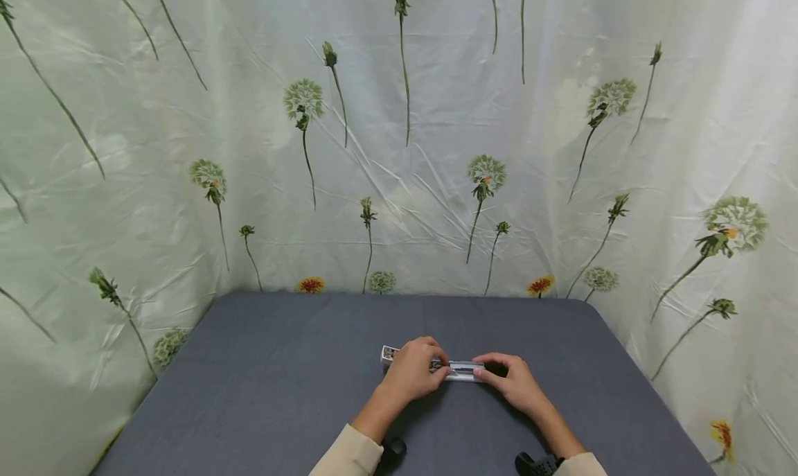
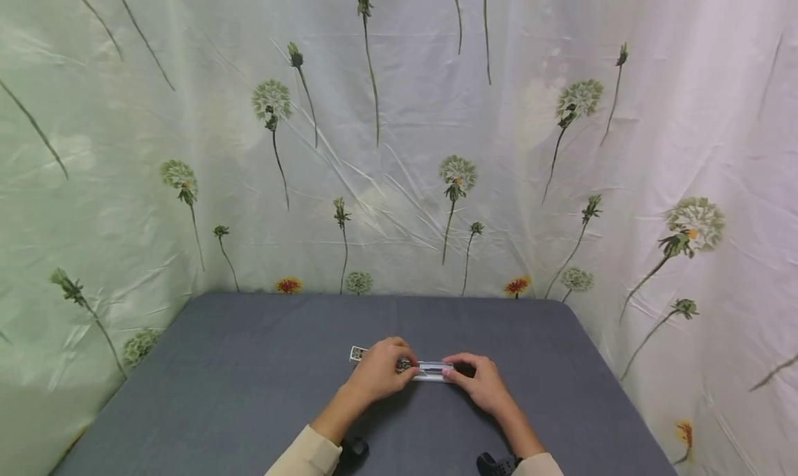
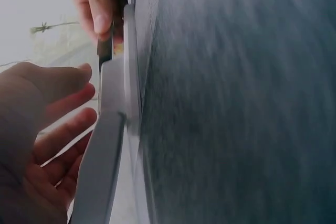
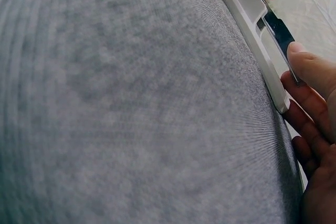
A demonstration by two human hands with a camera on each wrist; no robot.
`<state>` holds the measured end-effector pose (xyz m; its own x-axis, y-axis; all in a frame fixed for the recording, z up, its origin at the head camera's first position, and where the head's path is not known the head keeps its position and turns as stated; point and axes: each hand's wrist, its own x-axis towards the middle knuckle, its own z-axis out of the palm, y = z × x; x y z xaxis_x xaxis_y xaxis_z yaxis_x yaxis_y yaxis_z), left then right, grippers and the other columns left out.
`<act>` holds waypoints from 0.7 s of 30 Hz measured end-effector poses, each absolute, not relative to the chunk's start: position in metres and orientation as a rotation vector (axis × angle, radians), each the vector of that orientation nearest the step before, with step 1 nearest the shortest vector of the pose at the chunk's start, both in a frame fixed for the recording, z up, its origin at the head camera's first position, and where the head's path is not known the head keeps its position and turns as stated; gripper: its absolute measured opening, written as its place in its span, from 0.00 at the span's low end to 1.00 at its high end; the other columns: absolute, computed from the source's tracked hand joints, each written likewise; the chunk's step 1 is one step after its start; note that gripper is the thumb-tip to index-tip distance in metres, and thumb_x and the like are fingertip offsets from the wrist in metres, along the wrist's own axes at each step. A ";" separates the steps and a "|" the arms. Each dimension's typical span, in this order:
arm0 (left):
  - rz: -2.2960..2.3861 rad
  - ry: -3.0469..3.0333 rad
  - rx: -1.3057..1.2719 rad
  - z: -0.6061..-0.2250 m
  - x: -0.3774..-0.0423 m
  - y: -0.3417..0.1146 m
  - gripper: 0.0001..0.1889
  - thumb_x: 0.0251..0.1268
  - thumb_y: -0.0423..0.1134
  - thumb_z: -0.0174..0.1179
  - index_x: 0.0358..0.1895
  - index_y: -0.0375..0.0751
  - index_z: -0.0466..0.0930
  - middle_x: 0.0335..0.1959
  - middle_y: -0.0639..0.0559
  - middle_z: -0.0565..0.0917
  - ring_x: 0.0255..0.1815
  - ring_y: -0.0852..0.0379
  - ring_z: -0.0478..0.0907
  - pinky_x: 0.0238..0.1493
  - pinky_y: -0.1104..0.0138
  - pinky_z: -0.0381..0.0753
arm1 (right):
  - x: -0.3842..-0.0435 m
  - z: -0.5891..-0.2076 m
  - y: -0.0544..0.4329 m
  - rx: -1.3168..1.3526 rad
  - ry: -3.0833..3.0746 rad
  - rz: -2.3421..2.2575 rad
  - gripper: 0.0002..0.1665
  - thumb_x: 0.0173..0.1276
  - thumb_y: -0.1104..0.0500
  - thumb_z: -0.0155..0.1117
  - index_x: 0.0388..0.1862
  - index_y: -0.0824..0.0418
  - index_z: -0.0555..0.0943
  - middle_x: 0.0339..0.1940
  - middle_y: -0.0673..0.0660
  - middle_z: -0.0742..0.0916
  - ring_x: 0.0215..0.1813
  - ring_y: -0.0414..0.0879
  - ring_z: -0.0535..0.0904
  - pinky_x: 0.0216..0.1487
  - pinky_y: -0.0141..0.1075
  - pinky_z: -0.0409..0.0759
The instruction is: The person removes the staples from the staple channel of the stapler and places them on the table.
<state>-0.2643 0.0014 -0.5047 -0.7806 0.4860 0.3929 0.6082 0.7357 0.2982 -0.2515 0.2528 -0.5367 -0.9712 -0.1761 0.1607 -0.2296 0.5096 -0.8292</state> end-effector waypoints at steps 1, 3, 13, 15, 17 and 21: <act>-0.609 -2.655 -0.851 -0.505 -0.264 0.003 0.05 0.64 0.49 0.72 0.35 0.55 0.91 0.41 0.59 0.87 0.42 0.59 0.83 0.47 0.64 0.83 | -0.252 -0.536 0.253 0.355 -2.687 1.488 0.14 0.67 0.49 0.74 0.49 0.51 0.90 0.48 0.51 0.91 0.48 0.36 0.83 0.50 0.31 0.79; -0.626 -2.666 -0.840 -0.507 -0.265 0.006 0.05 0.63 0.48 0.73 0.35 0.54 0.92 0.40 0.59 0.87 0.41 0.59 0.84 0.46 0.64 0.83 | -0.252 -0.536 0.252 0.353 -2.695 1.494 0.14 0.68 0.48 0.74 0.49 0.51 0.90 0.49 0.51 0.91 0.49 0.38 0.84 0.50 0.31 0.79; -0.626 -2.658 -0.793 -0.508 -0.261 0.015 0.03 0.63 0.39 0.71 0.35 0.46 0.93 0.35 0.56 0.87 0.39 0.59 0.84 0.46 0.65 0.83 | -0.252 -0.534 0.253 0.332 -2.693 1.497 0.15 0.67 0.48 0.74 0.49 0.51 0.90 0.48 0.51 0.91 0.48 0.37 0.84 0.49 0.31 0.79; -0.619 -2.659 -0.768 -0.509 -0.259 0.018 0.03 0.63 0.39 0.71 0.35 0.46 0.93 0.35 0.56 0.87 0.39 0.58 0.83 0.46 0.64 0.83 | -0.252 -0.535 0.253 0.336 -2.685 1.498 0.15 0.67 0.48 0.74 0.49 0.51 0.90 0.48 0.52 0.91 0.48 0.38 0.84 0.49 0.31 0.80; -0.620 -2.657 -0.747 -0.509 -0.256 0.020 0.02 0.63 0.39 0.71 0.35 0.46 0.93 0.35 0.56 0.87 0.40 0.56 0.83 0.46 0.62 0.82 | -0.252 -0.535 0.253 0.338 -2.685 1.495 0.14 0.68 0.49 0.74 0.50 0.51 0.90 0.48 0.52 0.91 0.47 0.37 0.84 0.49 0.31 0.80; -0.681 -2.641 -0.692 -0.510 -0.253 0.020 0.01 0.59 0.37 0.73 0.32 0.49 0.92 0.36 0.57 0.88 0.41 0.56 0.83 0.47 0.61 0.81 | -0.253 -0.537 0.253 0.339 -2.697 1.467 0.15 0.68 0.48 0.74 0.50 0.50 0.90 0.48 0.51 0.91 0.47 0.35 0.84 0.49 0.31 0.80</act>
<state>-0.2531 0.0205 -0.5098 -0.8291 0.3717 0.4176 0.5273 0.7683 0.3629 -0.2530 0.2529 -0.5370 -0.9745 -0.1668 0.1501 -0.2167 0.5250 -0.8231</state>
